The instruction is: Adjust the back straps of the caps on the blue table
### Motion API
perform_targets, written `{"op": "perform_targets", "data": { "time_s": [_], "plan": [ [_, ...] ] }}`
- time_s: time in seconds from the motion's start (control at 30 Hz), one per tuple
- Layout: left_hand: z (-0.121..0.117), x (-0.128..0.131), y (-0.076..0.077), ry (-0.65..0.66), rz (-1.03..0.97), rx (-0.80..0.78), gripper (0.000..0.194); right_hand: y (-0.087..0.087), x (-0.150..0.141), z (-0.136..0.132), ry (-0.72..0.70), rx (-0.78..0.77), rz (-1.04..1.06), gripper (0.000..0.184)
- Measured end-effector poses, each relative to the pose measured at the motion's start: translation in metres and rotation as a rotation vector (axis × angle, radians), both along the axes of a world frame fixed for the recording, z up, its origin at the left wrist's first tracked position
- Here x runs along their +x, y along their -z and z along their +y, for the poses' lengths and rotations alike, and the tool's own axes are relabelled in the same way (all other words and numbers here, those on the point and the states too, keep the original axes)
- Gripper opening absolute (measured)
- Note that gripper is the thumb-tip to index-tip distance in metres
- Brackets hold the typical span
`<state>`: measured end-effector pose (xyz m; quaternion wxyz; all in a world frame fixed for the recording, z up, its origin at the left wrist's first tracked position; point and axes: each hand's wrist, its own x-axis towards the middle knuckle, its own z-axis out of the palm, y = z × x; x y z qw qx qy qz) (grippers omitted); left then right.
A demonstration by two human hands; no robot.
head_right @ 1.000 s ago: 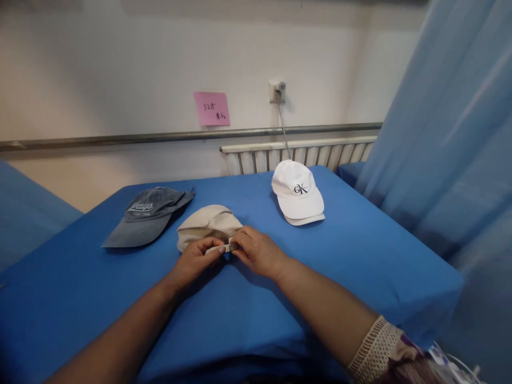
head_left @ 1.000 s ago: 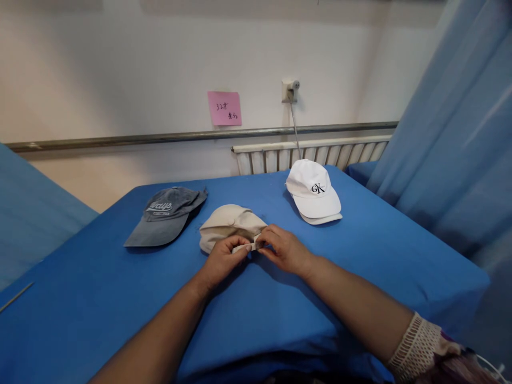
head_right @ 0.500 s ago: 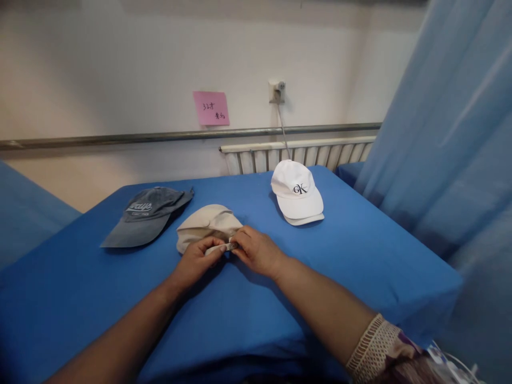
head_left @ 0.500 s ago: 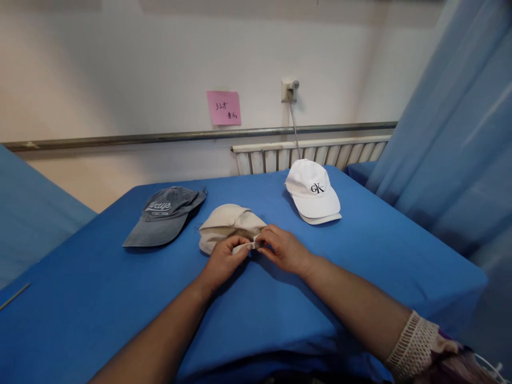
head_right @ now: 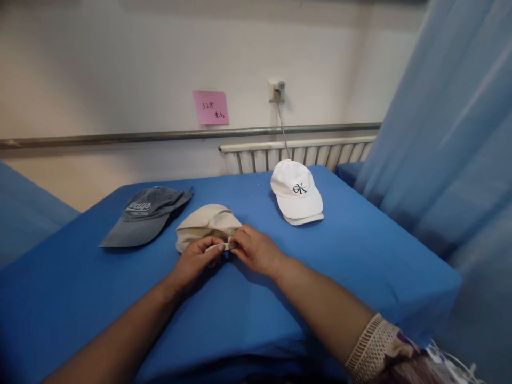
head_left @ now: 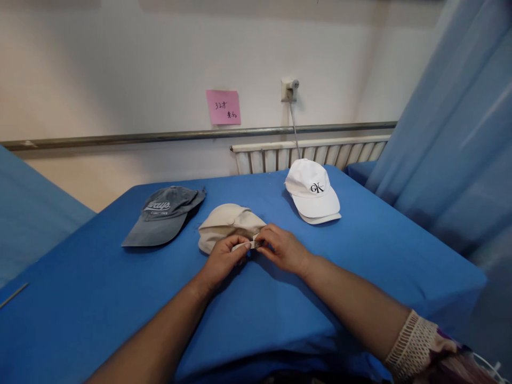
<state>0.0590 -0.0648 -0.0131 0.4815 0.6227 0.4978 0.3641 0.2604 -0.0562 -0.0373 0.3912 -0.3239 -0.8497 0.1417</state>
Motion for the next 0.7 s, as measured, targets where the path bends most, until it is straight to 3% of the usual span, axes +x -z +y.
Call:
{"op": "perform_targets", "data": {
  "time_s": [0.7],
  "plan": [
    [0.0011,-0.0022,-0.0018,0.027,0.047,0.039,0.03,0.0077,-0.0014,0.0016,0.001,0.113,0.007,0.019]
  ]
}}
